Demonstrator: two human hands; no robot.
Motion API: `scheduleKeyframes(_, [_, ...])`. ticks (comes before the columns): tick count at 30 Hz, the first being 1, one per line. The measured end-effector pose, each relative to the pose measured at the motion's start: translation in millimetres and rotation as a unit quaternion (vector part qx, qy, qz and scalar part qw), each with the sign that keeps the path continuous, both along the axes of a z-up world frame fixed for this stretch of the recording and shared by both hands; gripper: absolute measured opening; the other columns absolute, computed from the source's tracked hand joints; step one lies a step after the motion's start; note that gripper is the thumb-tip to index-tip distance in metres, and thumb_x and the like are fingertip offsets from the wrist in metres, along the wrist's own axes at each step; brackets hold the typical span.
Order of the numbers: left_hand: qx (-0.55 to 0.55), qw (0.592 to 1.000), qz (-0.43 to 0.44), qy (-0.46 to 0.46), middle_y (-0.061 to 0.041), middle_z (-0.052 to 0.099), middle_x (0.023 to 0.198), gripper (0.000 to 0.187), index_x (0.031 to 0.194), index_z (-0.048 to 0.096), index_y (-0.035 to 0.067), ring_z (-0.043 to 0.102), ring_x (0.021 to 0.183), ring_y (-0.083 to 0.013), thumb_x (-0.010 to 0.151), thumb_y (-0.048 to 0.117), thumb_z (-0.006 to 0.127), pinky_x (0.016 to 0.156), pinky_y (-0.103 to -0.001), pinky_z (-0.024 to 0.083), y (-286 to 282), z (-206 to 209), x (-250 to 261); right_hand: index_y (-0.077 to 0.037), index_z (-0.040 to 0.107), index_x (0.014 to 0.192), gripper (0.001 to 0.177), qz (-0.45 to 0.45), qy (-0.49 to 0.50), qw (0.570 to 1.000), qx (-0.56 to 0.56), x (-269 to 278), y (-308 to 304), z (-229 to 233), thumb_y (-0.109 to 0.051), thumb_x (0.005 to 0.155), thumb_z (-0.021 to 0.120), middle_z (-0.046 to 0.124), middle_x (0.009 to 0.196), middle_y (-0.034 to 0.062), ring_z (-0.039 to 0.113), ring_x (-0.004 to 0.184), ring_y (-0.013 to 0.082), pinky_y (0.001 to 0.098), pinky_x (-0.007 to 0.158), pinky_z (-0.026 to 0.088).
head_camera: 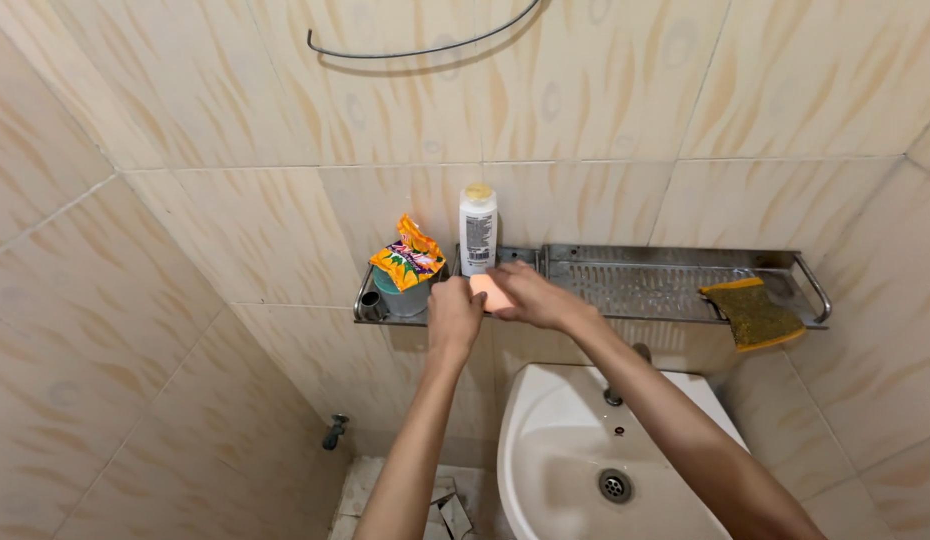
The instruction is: Cleaning the sink and organizing toiletries in a bathroom.
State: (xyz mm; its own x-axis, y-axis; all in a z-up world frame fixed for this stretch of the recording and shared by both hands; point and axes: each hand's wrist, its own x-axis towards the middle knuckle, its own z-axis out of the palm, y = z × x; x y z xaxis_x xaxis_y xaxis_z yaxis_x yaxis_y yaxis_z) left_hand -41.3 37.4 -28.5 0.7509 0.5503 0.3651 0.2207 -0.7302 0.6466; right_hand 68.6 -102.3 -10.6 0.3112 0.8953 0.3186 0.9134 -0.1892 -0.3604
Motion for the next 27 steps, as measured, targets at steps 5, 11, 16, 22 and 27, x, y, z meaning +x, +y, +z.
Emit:
scheduleKeyframes(5, [0.063, 0.998, -0.004, 0.022, -0.023, 0.071, 0.088, 0.025, 0.088, 0.073, 0.0, 0.07, 0.087, -0.0426, 0.083, 0.023, 0.08, 0.074, -0.053, 0.056, -7, 3, -1, 0.002, 0.064, 0.122, 0.052, 0.03, 0.003, 0.999, -0.018, -5, -13, 15, -0.021, 0.079, 0.082, 0.066, 0.124, 0.0204, 0.059, 0.119, 0.0392, 0.0465, 0.103, 0.046])
scheduleKeyframes(11, [0.115, 0.992, -0.037, -0.022, -0.02, 0.072, 0.092, 0.019, 0.091, 0.075, 0.002, 0.069, 0.088, -0.0407, 0.088, 0.021, 0.074, 0.075, -0.052, 0.056, -8, 16, -30, 0.004, 0.065, 0.121, 0.054, 0.035, -0.001, 0.999, 0.024, -8, -12, 5, -0.018, 0.075, 0.083, 0.068, 0.124, 0.0196, 0.061, 0.118, 0.0395, 0.0467, 0.1, 0.049])
scheduleKeyframes(16, [0.174, 0.971, -0.051, -0.155, -0.016, 0.075, 0.101, 0.017, 0.098, 0.075, 0.002, 0.069, 0.095, -0.0366, 0.091, 0.014, 0.067, 0.08, -0.049, 0.055, 8, 30, -56, 0.004, 0.063, 0.126, 0.062, 0.002, -0.014, 0.997, 0.074, -13, -10, 3, -0.02, 0.073, 0.086, 0.065, 0.127, 0.0209, 0.06, 0.119, 0.039, 0.0457, 0.1, 0.048])
scheduleKeyframes(22, [0.164, 0.962, 0.014, -0.22, -0.018, 0.074, 0.108, 0.026, 0.109, 0.074, -0.001, 0.068, 0.1, -0.0353, 0.096, 0.019, 0.066, 0.087, -0.045, 0.055, 39, 54, -79, 0.003, 0.071, 0.121, 0.047, -0.082, 0.082, 0.971, 0.207, -48, 24, 9, -0.02, 0.081, 0.079, 0.074, 0.117, 0.0183, 0.072, 0.106, 0.0286, 0.0385, 0.092, 0.056])
scheduleKeyframes(27, [0.183, 0.966, 0.011, -0.184, -0.021, 0.069, 0.125, 0.036, 0.125, 0.068, -0.001, 0.062, 0.116, -0.0387, 0.095, 0.019, 0.065, 0.099, -0.047, 0.05, 78, 41, -74, 0.008, 0.071, 0.112, 0.044, -0.197, 0.175, 0.922, 0.283, -48, 80, -20, -0.024, 0.084, 0.08, 0.078, 0.092, 0.0198, 0.077, 0.065, 0.0179, 0.0309, 0.061, 0.06])
